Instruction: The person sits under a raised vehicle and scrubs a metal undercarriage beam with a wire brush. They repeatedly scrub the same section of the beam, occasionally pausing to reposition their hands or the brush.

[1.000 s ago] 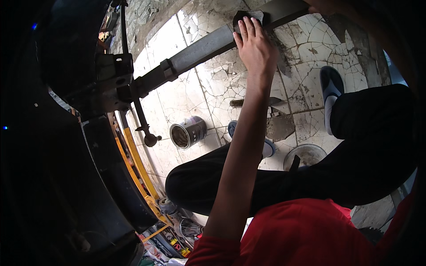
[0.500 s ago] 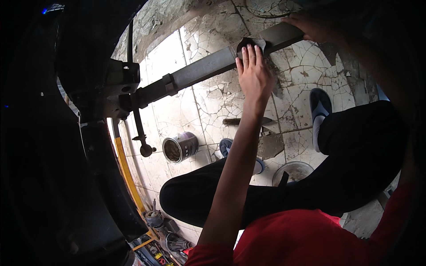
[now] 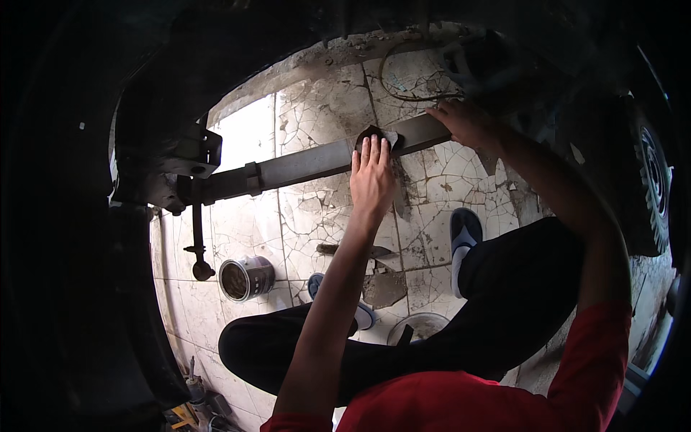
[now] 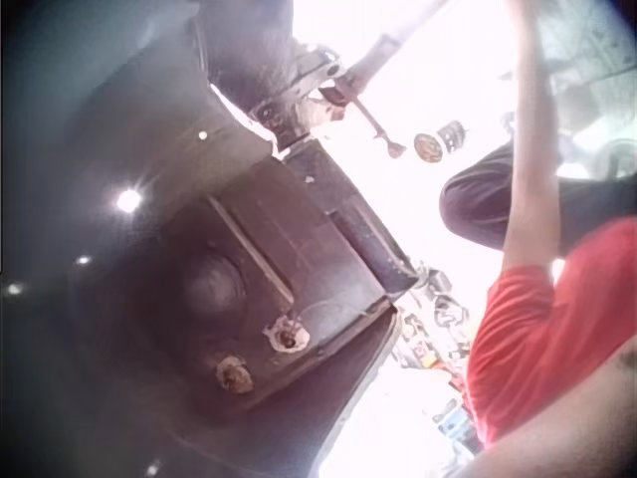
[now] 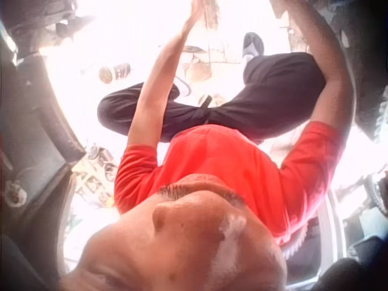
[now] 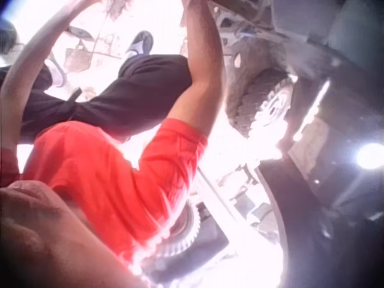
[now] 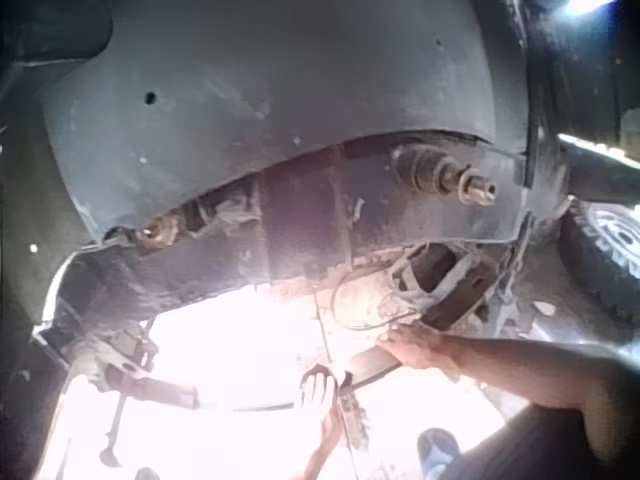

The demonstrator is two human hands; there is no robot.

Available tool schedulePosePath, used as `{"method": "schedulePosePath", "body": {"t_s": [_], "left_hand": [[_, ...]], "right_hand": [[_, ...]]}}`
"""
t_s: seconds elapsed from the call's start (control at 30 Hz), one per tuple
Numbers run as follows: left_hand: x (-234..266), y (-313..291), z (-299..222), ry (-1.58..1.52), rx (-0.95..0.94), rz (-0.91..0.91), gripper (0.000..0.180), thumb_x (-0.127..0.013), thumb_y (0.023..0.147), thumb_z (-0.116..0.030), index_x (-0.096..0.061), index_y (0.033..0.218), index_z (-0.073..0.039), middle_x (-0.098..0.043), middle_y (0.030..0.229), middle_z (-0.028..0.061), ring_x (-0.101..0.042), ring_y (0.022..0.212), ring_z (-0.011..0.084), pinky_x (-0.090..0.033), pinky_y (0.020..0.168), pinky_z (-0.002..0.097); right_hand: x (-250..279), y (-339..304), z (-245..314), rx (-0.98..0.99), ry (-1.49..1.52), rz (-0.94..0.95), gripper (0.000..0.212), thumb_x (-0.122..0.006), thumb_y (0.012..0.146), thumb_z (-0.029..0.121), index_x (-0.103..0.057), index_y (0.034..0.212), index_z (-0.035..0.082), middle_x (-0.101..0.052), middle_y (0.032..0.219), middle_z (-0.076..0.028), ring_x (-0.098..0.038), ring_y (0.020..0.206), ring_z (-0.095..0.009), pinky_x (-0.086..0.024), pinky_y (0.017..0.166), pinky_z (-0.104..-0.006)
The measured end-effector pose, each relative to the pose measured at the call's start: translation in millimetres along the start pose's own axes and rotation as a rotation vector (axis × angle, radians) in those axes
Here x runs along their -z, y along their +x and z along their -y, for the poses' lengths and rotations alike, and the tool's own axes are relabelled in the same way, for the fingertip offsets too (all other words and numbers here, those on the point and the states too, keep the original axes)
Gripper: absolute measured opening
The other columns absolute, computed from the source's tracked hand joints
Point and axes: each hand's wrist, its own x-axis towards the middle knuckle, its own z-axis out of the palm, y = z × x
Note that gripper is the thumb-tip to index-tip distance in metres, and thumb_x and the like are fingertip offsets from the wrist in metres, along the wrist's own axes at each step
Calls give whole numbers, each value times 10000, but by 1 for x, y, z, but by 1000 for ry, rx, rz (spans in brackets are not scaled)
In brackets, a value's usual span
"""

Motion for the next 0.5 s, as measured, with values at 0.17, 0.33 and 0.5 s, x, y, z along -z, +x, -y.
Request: {"method": "schedulePosePath", "body": {"t_s": [0.17, 0.33, 0.5], "left_hand": [[-12, 12, -7, 4, 82, -65, 575, -507, 933, -150, -461, 1482, 18, -432, 1561, 225, -349, 1495, 365, -264, 1223, 508], [-13, -10, -8, 14, -25, 8, 574, -482, 941, -137, -446, 1489, 32, -409, 1576, 229, -338, 1499, 369, -259, 1225, 506], [-13, 16, -16, -62, 81, -35, 556, -442, 952, -118, -438, 1474, 76, -413, 1555, 272, -336, 1488, 408, -245, 1231, 506]], "right_hand": [[0, -8, -4, 13, -28, -48, 916, -854, 760, 247, -379, 1521, 66, -528, 1309, -144, -558, 1222, -310, -493, 987, -457], [-10, -7, -3, -40, -72, -64, 701, -724, 850, 176, -444, 1487, 96, -585, 1306, -129, -567, 1238, -309, -494, 986, -487], [2, -6, 1, -16, -18, -58, 678, -677, 872, 145, -431, 1500, 75, -575, 1337, -145, -552, 1274, -308, -486, 1003, -483]]}}
